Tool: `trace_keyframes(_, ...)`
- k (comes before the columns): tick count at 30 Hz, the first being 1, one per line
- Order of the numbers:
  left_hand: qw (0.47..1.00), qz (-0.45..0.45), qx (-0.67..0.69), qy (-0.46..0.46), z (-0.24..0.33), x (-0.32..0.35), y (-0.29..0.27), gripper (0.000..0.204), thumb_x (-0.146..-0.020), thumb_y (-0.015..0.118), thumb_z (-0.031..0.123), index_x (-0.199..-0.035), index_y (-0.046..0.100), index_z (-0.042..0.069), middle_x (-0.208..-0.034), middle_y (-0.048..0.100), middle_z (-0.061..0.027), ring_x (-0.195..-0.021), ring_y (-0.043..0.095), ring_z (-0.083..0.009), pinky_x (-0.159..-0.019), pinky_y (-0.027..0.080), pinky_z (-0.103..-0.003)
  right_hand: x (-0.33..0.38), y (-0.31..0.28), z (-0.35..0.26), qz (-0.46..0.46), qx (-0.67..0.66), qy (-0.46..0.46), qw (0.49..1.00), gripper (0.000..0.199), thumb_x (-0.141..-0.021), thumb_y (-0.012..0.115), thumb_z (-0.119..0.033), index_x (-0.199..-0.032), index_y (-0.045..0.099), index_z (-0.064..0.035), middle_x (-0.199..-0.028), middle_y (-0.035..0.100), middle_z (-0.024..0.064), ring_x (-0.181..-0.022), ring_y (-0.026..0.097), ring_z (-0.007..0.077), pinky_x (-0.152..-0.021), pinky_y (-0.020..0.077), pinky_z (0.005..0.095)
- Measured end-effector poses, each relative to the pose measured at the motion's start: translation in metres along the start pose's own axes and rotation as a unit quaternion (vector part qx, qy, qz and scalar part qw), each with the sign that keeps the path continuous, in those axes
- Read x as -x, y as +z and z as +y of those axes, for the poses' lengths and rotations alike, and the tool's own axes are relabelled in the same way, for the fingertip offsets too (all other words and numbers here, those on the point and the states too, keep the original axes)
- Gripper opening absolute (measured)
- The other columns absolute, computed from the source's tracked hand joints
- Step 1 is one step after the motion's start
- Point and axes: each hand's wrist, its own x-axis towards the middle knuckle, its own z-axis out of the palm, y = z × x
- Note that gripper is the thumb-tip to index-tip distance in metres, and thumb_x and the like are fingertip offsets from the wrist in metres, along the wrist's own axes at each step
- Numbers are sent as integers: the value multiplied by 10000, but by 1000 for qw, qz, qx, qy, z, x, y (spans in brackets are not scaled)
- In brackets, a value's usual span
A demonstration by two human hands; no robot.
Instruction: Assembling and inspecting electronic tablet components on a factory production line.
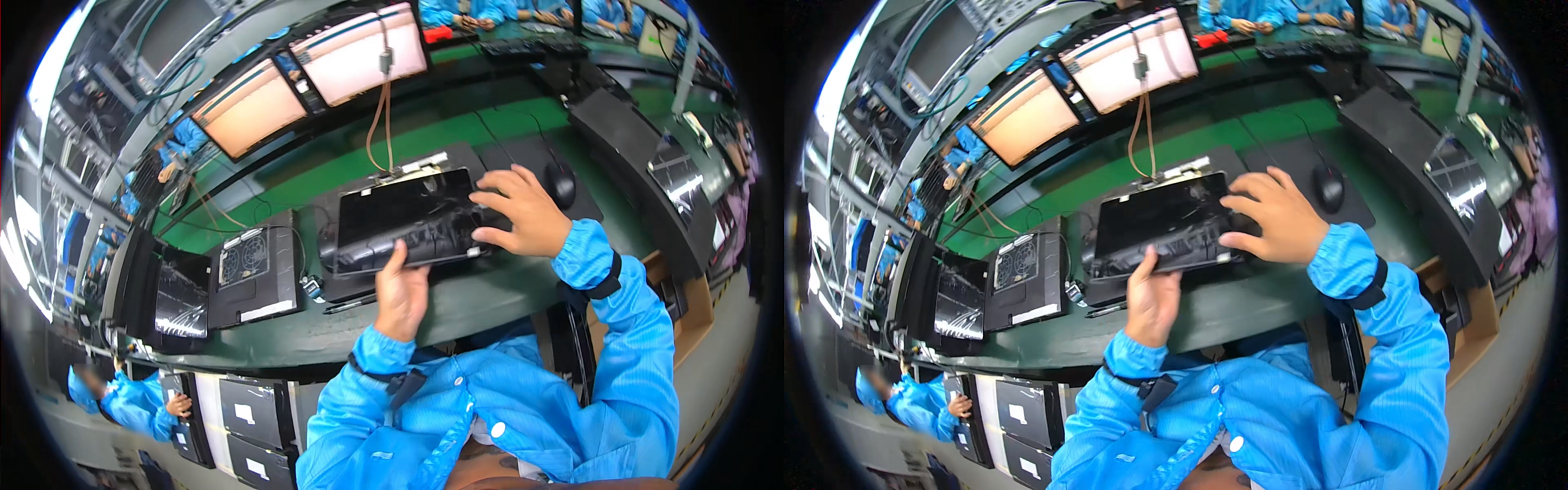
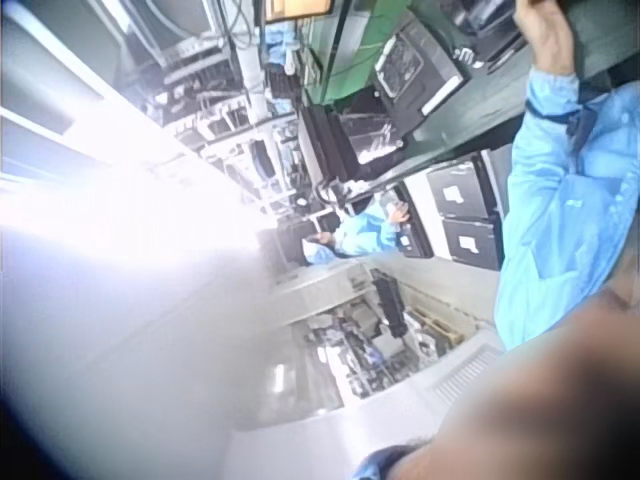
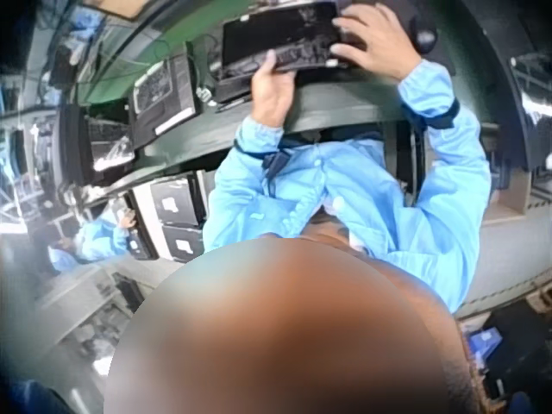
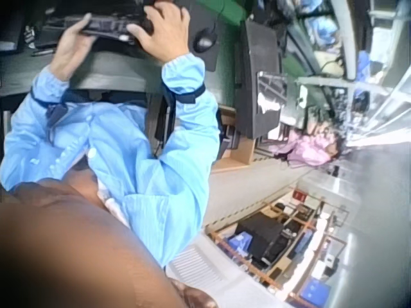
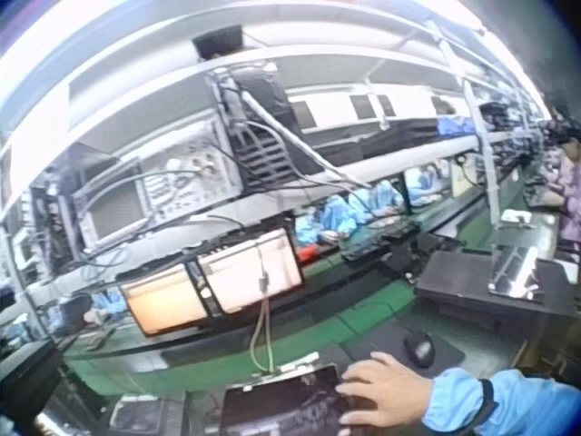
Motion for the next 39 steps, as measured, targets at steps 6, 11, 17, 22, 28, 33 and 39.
trace_keyframes(6,998,26,52,-19,-14,-45,1,211,-1040,618,185,-1214,612,64,-1219,667,-83,-1164,635,-245,-1060,483,-459,1,45,24,-7,-44,-22,999,380,-912,751,-268,-1235,697,-75,-1277,640,153,-1179,618,351,-980,512,441)
trace_keyframes(11,997,43,52,-48,-5,-46,1,353,-1083,524,265,-1313,540,-2,-1365,606,-160,-1288,573,-301,-1165,435,-444,1,57,24,-9,-32,-23,999,336,-919,735,-214,-1223,696,-77,-1261,654,138,-1032,689,322,-852,575,407)
trace_keyframes(17,968,-82,3,-236,19,-53,-8,703,-1086,454,475,-1443,368,-125,-1451,452,-337,-1373,499,-417,-1170,448,-478,6,65,26,24,-23,1,999,347,-914,738,-207,-1233,689,-78,-1259,660,139,-995,705,314,-823,586,402)
trace_keyframes(22,937,-102,-73,-325,39,-33,-1,642,-1096,438,451,-1404,444,-113,-1311,600,-292,-1213,640,-379,-1001,565,-437,7,65,26,8,-14,9,1000,339,-914,736,-215,-1222,696,-81,-1266,654,132,-1056,675,320,-866,566,406)
trace_keyframes(28,485,-137,-790,349,59,-4,8,479,-856,813,347,-1157,663,5,-1053,697,-165,-1038,668,-341,-941,505,-460,13,63,16,-5,-18,78,997,345,-911,736,-251,-1198,711,-62,-1275,632,143,-1143,605,341,-967,489,448)
trace_keyframes(33,291,8,-909,297,80,-42,-5,1022,-735,716,770,-1328,600,-54,-1407,551,-305,-1387,466,-411,-1216,83,-670,14,72,24,13,-13,30,999,349,-905,728,-236,-1216,705,-79,-1208,650,128,-1168,593,324,-962,477,455)
trace_keyframes(39,264,-54,-914,303,86,-43,-11,1002,-721,743,745,-1307,629,-60,-1299,607,-280,-1317,537,-382,-1233,40,-661,19,82,24,17,-5,42,999,378,-909,703,-288,-1246,685,-118,-1207,627,103,-1163,579,290,-935,466,444)
